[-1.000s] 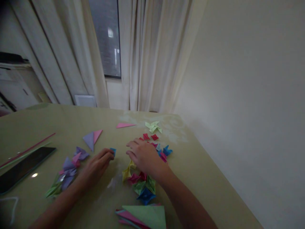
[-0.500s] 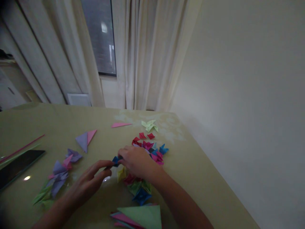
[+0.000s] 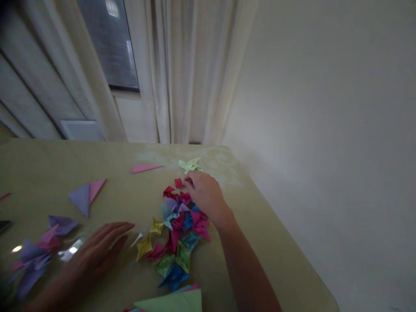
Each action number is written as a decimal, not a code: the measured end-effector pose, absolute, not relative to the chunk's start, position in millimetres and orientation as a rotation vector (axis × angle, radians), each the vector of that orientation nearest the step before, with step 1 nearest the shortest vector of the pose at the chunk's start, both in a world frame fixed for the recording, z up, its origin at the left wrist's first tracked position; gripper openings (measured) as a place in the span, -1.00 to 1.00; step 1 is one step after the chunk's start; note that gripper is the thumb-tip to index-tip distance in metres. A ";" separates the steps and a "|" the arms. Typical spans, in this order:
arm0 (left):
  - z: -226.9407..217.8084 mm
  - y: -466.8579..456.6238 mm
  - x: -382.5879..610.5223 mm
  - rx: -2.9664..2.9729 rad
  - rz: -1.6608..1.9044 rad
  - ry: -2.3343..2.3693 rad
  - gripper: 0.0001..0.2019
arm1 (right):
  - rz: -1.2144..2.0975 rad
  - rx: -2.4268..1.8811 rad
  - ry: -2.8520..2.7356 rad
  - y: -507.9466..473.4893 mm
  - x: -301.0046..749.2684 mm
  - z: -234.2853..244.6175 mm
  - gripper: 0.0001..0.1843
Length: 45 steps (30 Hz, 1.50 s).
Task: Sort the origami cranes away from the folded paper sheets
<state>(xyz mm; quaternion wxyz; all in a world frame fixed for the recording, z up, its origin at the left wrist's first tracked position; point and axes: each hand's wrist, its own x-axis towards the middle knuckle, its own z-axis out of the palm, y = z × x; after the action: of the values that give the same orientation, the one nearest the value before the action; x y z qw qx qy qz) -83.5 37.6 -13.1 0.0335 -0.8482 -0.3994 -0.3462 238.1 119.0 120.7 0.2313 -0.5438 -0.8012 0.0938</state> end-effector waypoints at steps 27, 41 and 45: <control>-13.1 24.7 -44.0 -3.003 -0.925 -1.308 -0.46 | 0.131 -1.440 -2.176 58.0 244.7 44.1 -0.61; -8.2 22.3 -37.6 -3.112 -0.921 -1.137 -0.62 | 0.030 -1.687 -2.022 72.6 234.5 16.4 -0.51; -15.9 24.2 -40.4 -3.002 -0.975 -1.185 -0.57 | 0.011 -1.580 -1.773 69.3 256.5 15.9 -0.55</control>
<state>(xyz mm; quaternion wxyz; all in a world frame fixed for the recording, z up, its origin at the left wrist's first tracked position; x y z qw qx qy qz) -40.4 24.2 -15.9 -0.1146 -0.8845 -0.3491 -0.2874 256.5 69.3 15.9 0.3740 -0.6170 -0.6924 0.0043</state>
